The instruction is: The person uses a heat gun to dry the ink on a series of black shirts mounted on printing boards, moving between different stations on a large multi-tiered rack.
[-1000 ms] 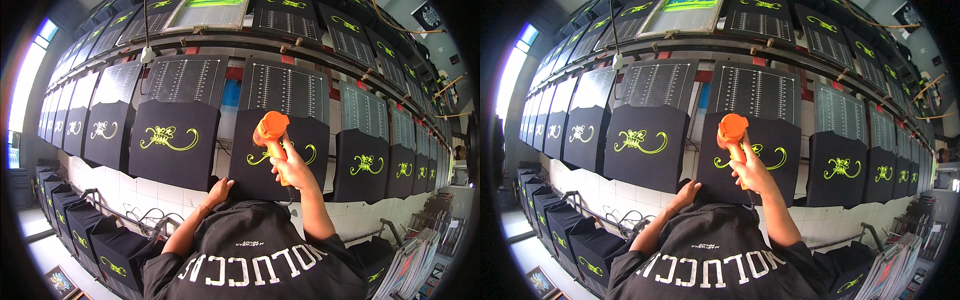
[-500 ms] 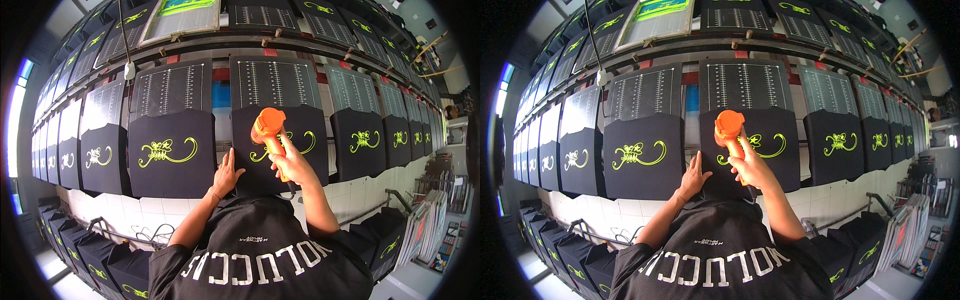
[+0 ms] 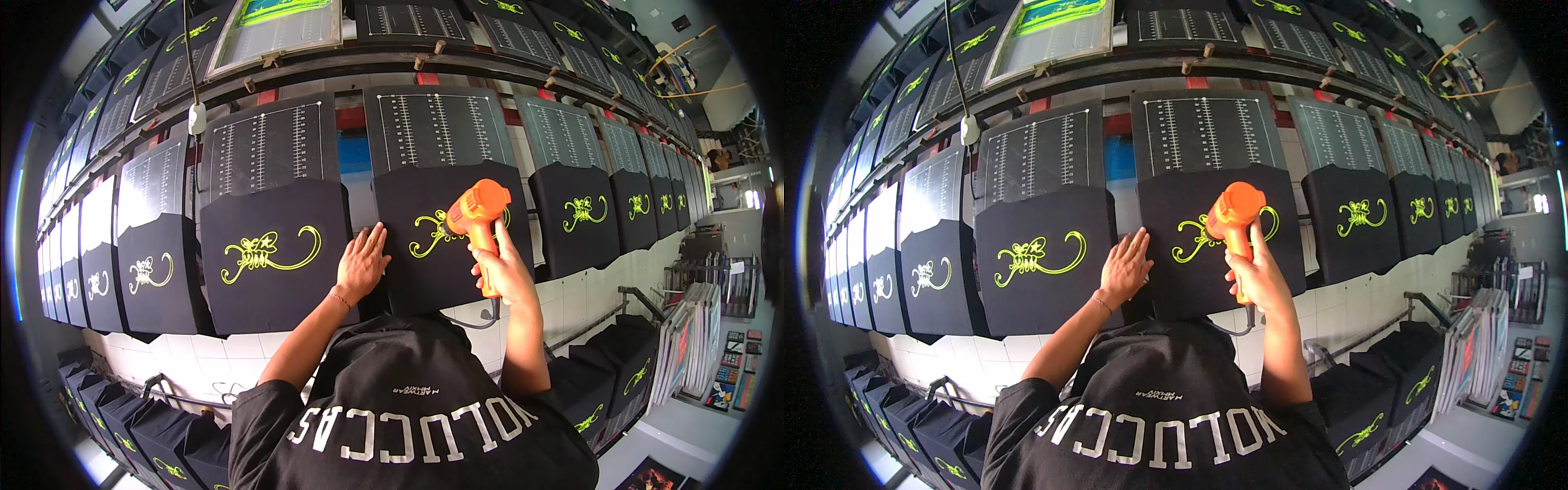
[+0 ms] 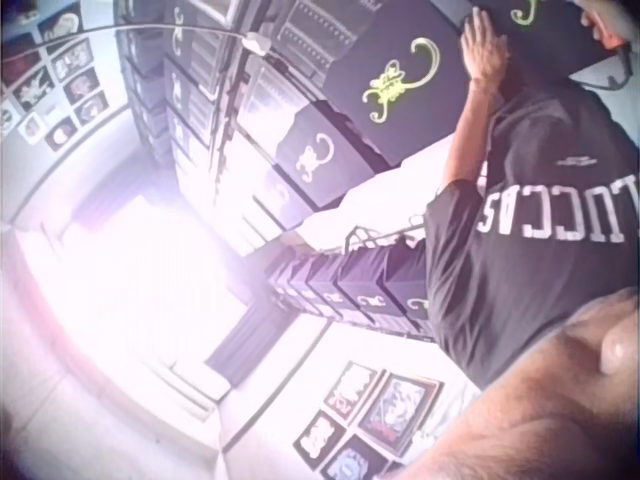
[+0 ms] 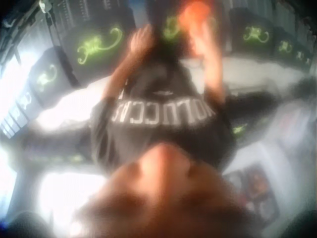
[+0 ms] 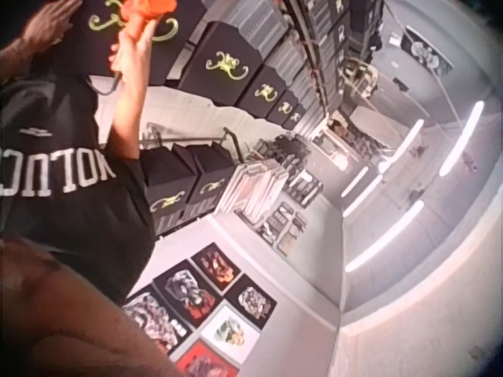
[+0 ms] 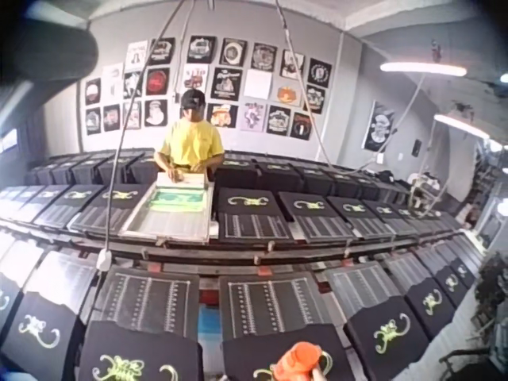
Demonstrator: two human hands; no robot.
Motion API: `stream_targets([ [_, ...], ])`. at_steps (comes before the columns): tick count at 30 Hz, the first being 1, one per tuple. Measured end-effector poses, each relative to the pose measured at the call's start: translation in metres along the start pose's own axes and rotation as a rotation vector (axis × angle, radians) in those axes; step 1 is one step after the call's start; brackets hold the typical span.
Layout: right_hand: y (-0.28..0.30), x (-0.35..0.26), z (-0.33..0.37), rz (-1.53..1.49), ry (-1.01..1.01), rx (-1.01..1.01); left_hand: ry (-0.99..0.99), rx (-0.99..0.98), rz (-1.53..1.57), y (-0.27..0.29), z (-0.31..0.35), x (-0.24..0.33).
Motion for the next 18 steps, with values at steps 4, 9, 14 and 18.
stream_targets([
  [4,0.021,0.002,0.002,0.070,0.033,0.118,0.035,0.019,-0.042,-0.006,-0.015,-0.009],
  [9,0.031,0.009,0.008,0.078,0.001,0.088,0.054,0.052,-0.022,0.000,-0.010,-0.002],
  [14,0.025,0.009,0.008,-0.068,-0.058,-0.056,0.072,-0.001,0.001,0.005,0.015,0.009],
  [18,0.015,0.005,-0.003,-0.004,0.062,0.003,0.055,-0.040,-0.012,0.006,0.032,0.020],
])
Point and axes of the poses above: each hand's wrist, its own z-axis away from the middle knuckle, its own y-axis out of the back of the hand, x = y × z, the point moved 8 cm from there along -z, towards the middle knuckle, and after that the axes turned 14 degrees about x, right-handed, at the moved point
